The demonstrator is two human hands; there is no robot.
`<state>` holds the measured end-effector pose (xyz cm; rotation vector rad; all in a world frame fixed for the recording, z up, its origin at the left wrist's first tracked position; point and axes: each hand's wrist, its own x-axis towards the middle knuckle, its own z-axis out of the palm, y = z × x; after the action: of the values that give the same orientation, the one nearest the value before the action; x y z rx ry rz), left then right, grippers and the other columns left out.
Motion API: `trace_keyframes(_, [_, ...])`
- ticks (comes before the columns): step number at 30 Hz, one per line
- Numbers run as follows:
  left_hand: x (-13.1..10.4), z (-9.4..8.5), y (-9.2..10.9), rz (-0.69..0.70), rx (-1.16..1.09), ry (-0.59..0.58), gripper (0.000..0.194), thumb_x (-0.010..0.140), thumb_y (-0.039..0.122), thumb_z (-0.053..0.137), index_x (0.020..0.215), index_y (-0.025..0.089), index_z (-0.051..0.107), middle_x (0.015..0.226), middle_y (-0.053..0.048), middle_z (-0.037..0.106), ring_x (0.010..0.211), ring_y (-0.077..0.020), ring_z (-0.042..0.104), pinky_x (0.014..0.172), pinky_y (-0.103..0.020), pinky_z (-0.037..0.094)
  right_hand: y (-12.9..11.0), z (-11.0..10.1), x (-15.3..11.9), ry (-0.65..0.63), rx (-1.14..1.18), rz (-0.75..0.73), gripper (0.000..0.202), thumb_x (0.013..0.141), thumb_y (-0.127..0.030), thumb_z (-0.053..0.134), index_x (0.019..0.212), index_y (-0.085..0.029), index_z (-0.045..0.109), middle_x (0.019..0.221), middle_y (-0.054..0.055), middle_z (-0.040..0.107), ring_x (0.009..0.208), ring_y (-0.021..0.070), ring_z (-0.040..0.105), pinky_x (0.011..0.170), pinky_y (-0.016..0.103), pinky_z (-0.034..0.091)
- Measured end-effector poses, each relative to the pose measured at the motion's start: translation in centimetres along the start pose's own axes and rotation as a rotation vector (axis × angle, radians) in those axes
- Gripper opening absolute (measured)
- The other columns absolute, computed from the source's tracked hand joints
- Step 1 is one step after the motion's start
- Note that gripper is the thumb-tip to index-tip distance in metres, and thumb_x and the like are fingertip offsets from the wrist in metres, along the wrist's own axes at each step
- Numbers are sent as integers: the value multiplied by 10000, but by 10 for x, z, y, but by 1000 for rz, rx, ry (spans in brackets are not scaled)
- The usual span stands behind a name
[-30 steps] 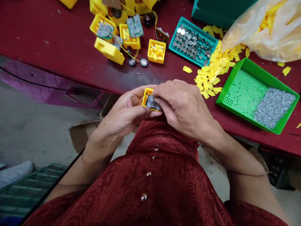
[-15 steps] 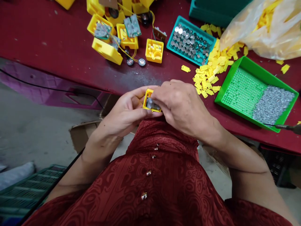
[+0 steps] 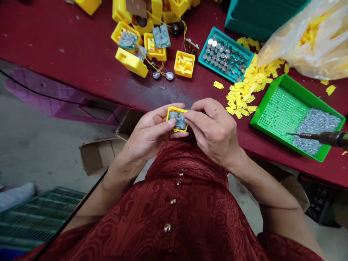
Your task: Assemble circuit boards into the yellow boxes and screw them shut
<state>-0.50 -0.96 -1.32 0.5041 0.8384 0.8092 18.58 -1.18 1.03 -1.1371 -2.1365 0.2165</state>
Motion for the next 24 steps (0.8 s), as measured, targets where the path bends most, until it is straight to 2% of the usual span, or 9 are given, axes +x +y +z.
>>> trace_keyframes(4, [1, 4, 0, -9, -14, 26, 403, 841, 197, 791, 1230, 171, 688, 1070, -28, 760, 892, -130, 732, 754, -231, 673, 3, 3, -5, 1, -74, -70, 127, 1003, -156, 637, 1014, -177, 762, 930, 70, 732, 836, 176, 650, 729, 319, 559])
trace_keyframes(9, [1, 8, -2, -11, 46, 74, 421, 847, 213, 766, 1258, 178, 683, 1141, -53, 769, 938, -153, 739, 742, -231, 665, 4, 2, -6, -85, -151, -86, 177, 1024, -190, 588, 981, -193, 760, 946, 80, 746, 810, 181, 615, 704, 345, 492])
trace_keyframes(15, [2, 8, -5, -2, 53, 56, 463, 840, 256, 782, 1285, 187, 676, 1169, -58, 773, 927, -153, 737, 756, -239, 662, 10, 4, -6, -15, -16, -80, 138, 1017, -174, 608, 950, -197, 725, 934, 69, 721, 847, 183, 624, 744, 345, 523])
trace_keyframes(20, [6, 7, -13, -15, 74, 59, 444, 858, 299, 782, 1276, 205, 668, 1201, -58, 754, 1002, -170, 729, 781, -247, 656, 16, 7, -7, -39, -63, -50, 54, 1014, -200, 644, 989, -198, 691, 955, 59, 707, 868, 182, 618, 789, 345, 544])
trace_keyframes(24, [8, 7, -23, 87, 129, 89, 461, 886, 322, 748, 1316, 202, 630, 1270, -86, 733, 1034, -186, 708, 756, -254, 640, 15, 8, -7, -48, -76, -37, 93, 1021, -195, 634, 942, -178, 681, 929, 50, 703, 841, 177, 609, 765, 342, 535])
